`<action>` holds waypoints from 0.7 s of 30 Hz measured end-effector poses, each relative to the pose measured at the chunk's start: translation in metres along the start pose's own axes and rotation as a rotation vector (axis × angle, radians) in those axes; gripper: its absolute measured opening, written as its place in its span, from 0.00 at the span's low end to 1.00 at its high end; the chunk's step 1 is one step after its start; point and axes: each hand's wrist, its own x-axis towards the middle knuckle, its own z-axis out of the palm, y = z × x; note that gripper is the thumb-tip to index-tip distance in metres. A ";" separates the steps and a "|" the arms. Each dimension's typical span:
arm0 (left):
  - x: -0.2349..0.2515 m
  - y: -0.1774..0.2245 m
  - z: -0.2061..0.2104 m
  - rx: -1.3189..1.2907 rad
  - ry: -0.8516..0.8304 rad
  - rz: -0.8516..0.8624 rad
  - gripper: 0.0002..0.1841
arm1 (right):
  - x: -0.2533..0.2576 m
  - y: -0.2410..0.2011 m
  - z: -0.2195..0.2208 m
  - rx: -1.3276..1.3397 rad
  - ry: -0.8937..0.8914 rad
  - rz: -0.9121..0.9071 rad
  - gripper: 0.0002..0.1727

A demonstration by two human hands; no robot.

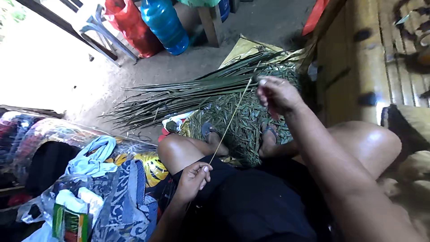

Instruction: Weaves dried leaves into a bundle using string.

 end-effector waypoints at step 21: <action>0.052 0.014 0.024 -0.120 0.004 -0.067 0.14 | -0.064 0.060 0.065 -0.057 -0.455 0.144 0.19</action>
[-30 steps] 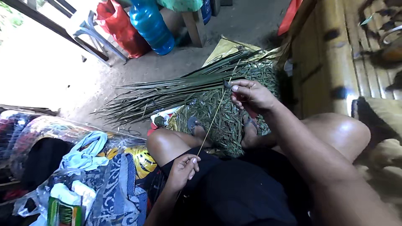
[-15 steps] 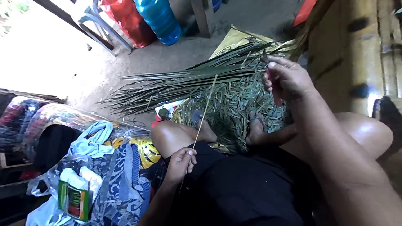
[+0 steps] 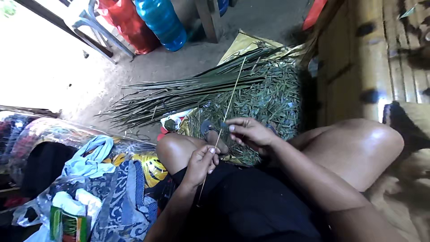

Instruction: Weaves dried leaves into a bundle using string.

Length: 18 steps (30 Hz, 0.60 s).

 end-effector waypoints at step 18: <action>0.005 0.002 0.008 -0.002 0.051 -0.002 0.12 | 0.000 0.009 0.015 0.088 0.055 0.018 0.17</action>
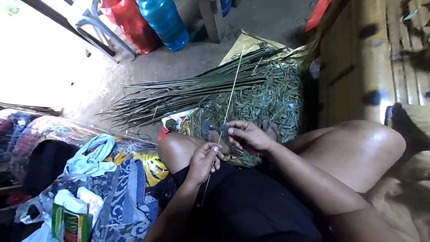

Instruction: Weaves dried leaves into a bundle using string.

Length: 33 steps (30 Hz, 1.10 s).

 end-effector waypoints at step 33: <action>-0.004 -0.003 -0.007 0.103 -0.003 0.028 0.11 | -0.001 -0.015 -0.011 -0.042 0.005 -0.019 0.20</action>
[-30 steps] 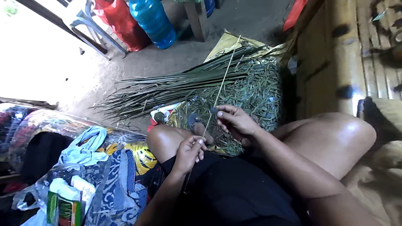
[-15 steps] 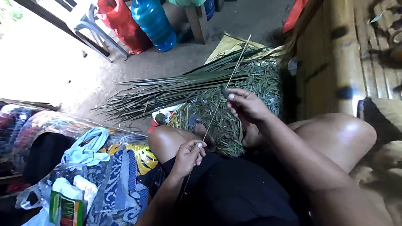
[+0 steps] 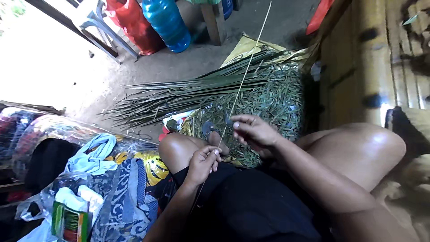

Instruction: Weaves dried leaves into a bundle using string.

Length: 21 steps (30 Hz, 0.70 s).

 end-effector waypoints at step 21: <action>-0.002 0.002 0.000 0.069 0.071 0.005 0.09 | -0.007 0.016 0.014 0.005 -0.045 0.085 0.20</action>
